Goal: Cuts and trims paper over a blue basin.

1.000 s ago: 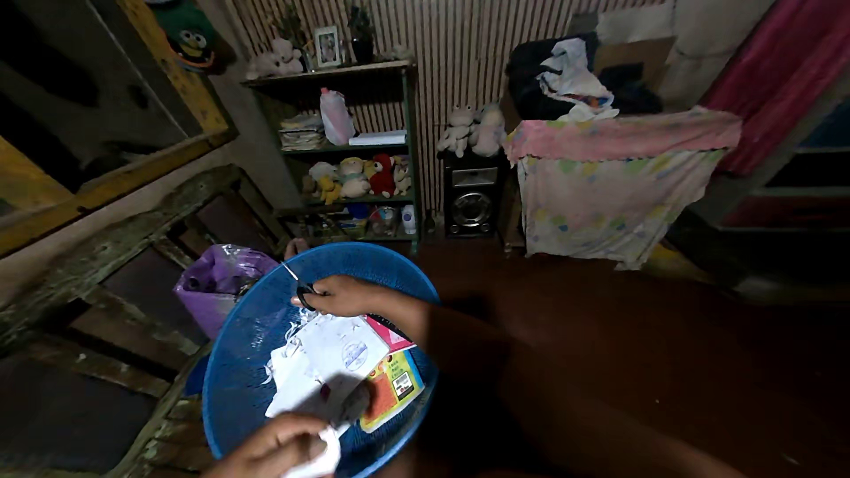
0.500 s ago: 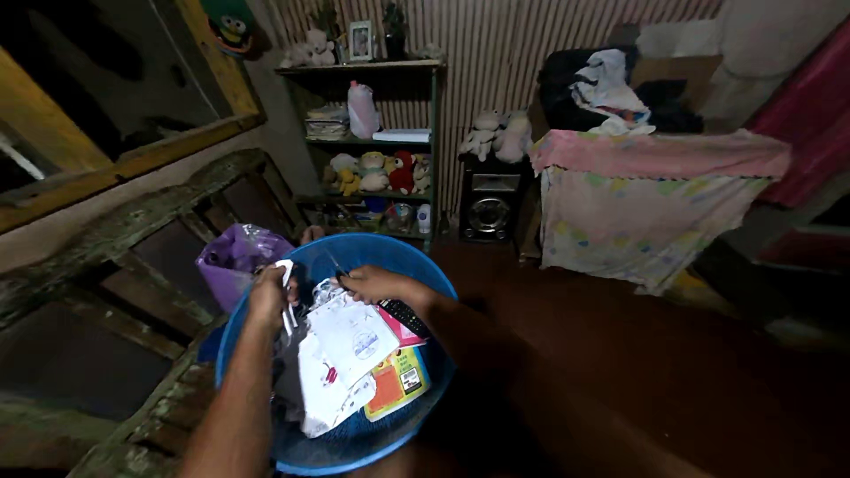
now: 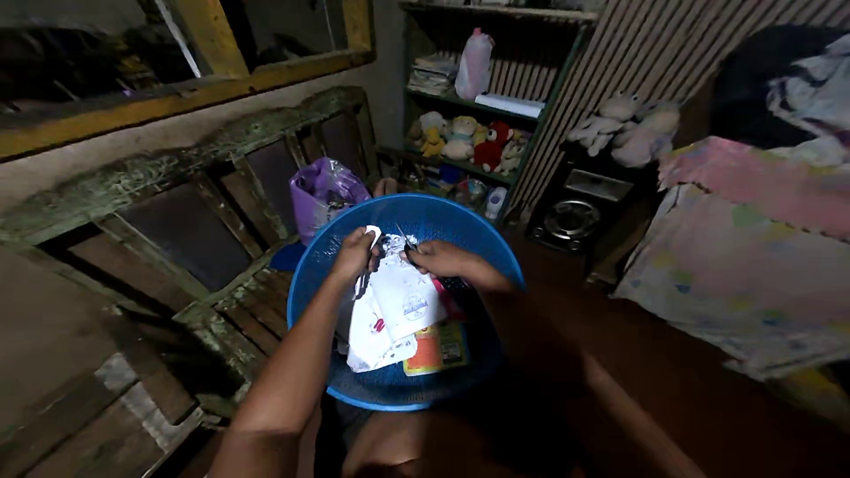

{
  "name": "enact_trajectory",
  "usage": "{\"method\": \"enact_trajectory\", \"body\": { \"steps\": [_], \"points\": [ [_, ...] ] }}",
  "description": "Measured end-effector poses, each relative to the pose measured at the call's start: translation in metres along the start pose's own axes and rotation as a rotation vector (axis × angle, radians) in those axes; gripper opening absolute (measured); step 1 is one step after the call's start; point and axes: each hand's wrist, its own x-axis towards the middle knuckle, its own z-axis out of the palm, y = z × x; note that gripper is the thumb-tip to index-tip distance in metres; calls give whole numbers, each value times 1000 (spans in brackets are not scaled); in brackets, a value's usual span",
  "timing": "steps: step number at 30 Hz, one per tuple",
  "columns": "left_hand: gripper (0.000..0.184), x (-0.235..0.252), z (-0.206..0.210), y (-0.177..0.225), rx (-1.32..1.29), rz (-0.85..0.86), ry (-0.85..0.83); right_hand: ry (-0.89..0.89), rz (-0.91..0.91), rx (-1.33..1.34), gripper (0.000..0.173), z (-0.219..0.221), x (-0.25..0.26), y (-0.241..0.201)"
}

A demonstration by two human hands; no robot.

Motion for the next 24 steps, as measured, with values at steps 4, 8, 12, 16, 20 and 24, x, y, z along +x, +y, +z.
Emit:
{"method": "enact_trajectory", "body": {
  "steps": [4, 8, 12, 16, 20, 24],
  "points": [
    [32, -3, 4, 0, 15, 29, 18, -45, 15, -3, 59, 3, -5, -7],
    [28, -9, 7, 4, -61, -1, -5, -83, 12, 40, 62, 10, -3, -8],
    [27, -12, 9, 7, -105, 26, -24, -132, -32, 112, 65, 18, -2, -11],
    [31, -16, 19, 8, -98, 40, -15, -145, -71, 182, 62, 20, -4, -7],
    [32, -8, 18, 3, -92, 39, -39, -137, -26, 204, 63, 25, 8, -7],
    [33, -7, 17, 4, -80, 45, -71, -93, -34, 157, 65, 25, 4, -12]
  ]
}}
